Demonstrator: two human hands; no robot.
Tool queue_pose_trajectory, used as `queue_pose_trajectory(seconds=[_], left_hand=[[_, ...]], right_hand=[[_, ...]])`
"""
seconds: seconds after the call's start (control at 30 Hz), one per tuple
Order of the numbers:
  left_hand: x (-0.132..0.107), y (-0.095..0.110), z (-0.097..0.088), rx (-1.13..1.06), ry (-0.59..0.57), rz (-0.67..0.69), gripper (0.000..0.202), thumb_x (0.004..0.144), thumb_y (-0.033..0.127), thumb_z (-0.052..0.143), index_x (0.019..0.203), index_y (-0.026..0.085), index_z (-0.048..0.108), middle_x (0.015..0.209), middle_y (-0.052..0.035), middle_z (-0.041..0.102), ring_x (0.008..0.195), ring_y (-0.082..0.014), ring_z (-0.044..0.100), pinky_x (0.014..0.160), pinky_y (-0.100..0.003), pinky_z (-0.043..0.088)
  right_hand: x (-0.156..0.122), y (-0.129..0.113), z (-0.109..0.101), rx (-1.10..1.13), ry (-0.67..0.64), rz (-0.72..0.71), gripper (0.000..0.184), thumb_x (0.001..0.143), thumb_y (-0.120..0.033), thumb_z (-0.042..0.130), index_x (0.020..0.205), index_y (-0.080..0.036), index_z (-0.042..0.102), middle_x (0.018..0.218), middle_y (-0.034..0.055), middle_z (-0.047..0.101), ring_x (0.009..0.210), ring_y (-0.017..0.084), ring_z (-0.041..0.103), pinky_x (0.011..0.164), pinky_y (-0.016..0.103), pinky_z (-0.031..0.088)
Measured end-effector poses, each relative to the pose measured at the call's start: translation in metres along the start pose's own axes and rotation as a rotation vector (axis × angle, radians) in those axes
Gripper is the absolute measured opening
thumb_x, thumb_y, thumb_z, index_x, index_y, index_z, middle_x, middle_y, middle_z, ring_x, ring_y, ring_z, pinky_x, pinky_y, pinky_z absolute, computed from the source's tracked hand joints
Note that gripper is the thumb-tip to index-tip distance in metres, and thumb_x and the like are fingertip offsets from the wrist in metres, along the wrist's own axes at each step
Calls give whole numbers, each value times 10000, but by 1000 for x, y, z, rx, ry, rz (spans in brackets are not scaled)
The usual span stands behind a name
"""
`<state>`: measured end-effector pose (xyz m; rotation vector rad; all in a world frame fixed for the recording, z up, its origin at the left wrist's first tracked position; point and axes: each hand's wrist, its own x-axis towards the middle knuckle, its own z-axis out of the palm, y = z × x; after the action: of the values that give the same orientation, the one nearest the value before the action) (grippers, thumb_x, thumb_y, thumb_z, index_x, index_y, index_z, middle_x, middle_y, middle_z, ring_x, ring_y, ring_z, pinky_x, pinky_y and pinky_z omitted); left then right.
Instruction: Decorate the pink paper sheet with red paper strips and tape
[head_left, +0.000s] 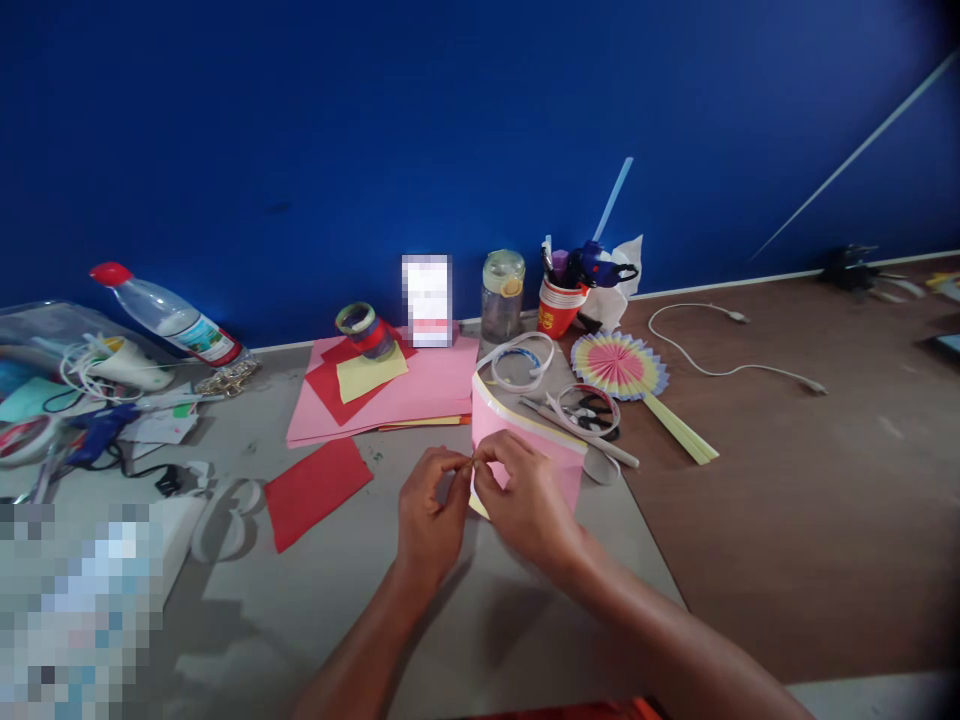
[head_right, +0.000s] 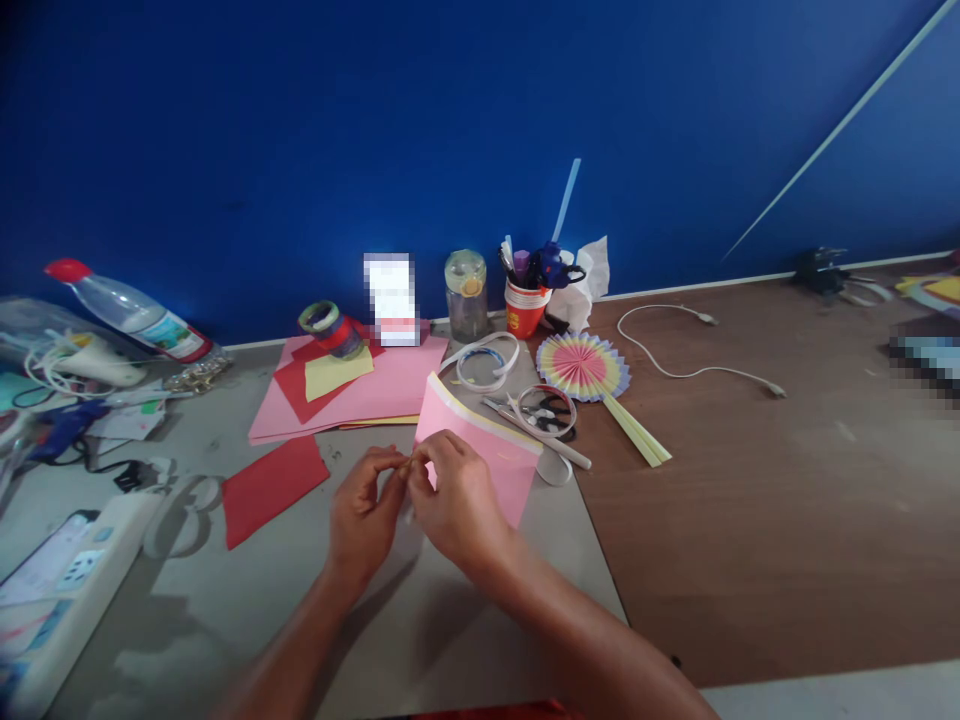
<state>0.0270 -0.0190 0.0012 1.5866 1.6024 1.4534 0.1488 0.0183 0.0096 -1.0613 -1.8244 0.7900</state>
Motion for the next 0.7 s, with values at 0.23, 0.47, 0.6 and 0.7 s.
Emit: queue_pose_trajectory(seconds=[0.23, 0.47, 0.6, 0.7], left_hand=[[-1, 0, -1, -101, -29, -147, 93, 836, 243, 576, 779, 192, 629, 753, 0, 604, 725, -132, 554, 678, -234, 431], [-1, -4, -1, -237, -54, -349, 121, 821, 292, 604, 805, 178, 640, 756, 4, 614, 707, -120, 543, 662, -219, 433], [-1, -6, 0, -314, -48, -401, 141, 803, 315, 630, 796, 175, 643, 752, 3, 616, 704, -118, 544, 666, -219, 442], [0, -6, 0, -347, -36, -425, 150, 786, 326, 650, 784, 176, 646, 734, 5, 616, 690, -116, 539, 664, -220, 444]], right_hand=[[3, -4, -1, 111, -25, 171, 96, 723, -141, 478, 669, -187, 543, 662, 6, 582, 626, 140, 544, 573, 242, 413], [8, -3, -1, 293, -77, 371, 84, 687, -210, 487, 668, -174, 561, 617, -10, 554, 578, 124, 503, 535, 230, 382], [11, -2, -3, 350, -110, 445, 94, 676, -238, 498, 655, -170, 561, 595, -24, 536, 553, 110, 466, 534, 228, 356], [12, -3, -4, 384, -117, 471, 90, 666, -247, 512, 637, -173, 553, 580, -36, 515, 544, 102, 439, 535, 227, 344]])
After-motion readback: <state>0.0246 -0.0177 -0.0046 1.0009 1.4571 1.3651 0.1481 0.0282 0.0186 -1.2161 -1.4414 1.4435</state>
